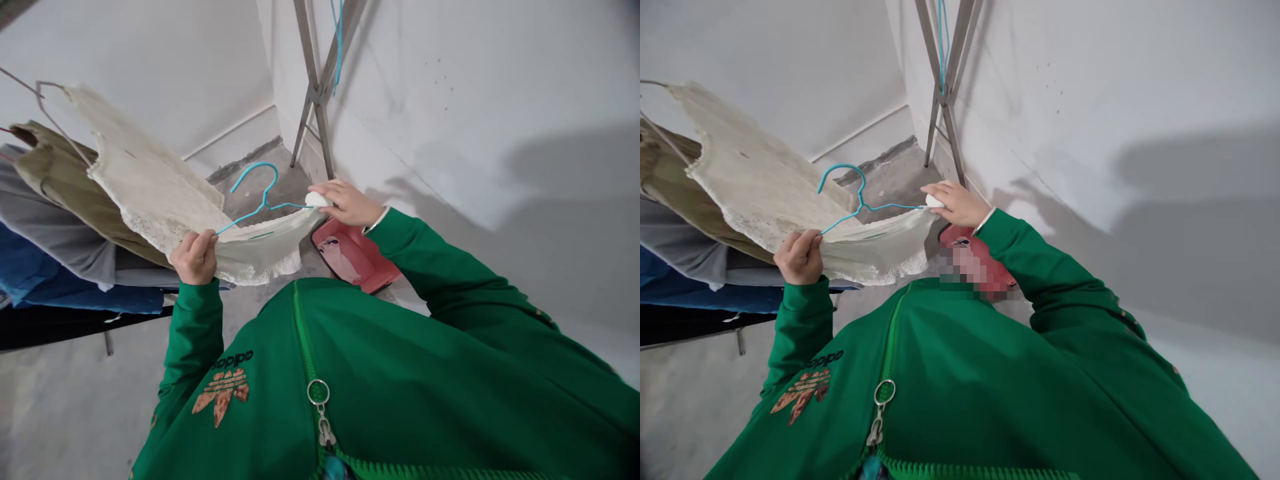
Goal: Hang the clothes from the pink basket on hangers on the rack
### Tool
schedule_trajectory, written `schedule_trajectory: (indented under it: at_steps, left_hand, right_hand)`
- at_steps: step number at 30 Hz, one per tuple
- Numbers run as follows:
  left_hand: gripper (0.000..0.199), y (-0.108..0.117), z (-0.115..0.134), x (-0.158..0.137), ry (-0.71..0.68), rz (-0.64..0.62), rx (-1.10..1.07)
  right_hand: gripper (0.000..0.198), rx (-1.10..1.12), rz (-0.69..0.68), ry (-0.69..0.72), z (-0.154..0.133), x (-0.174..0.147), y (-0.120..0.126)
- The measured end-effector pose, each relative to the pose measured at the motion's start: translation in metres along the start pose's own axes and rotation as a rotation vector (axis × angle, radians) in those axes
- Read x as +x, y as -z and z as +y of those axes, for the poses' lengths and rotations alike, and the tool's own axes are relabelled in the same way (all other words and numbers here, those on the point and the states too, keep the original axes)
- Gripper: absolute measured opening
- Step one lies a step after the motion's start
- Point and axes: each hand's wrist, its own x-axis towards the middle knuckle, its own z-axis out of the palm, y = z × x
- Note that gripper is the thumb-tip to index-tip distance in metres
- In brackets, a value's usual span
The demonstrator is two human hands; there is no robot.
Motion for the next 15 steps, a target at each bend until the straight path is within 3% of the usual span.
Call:
schedule_trajectory:
  at_steps: [3, 5, 11, 15]
  left_hand:
    - [0.032, 0.001, 0.008, 0.002, -0.016, 0.021, -0.052]
    - [0.033, 0.001, 0.01, 0.002, 0.007, -0.009, -0.08]
    - [0.042, -0.007, -0.011, -0.002, 0.145, -0.285, -0.267]
    - [0.031, -0.01, -0.028, -0.008, 0.202, -0.399, -0.34]
  right_hand:
    - [0.033, 0.068, -0.174, 0.064, 0.005, 0.008, -0.003]
    - [0.036, 0.143, -0.208, 0.054, -0.003, 0.006, -0.003]
    - [0.046, 0.221, 0.057, -0.147, -0.035, -0.008, 0.012]
    - [0.047, 0.202, 0.1, -0.21, -0.041, -0.016, 0.033]
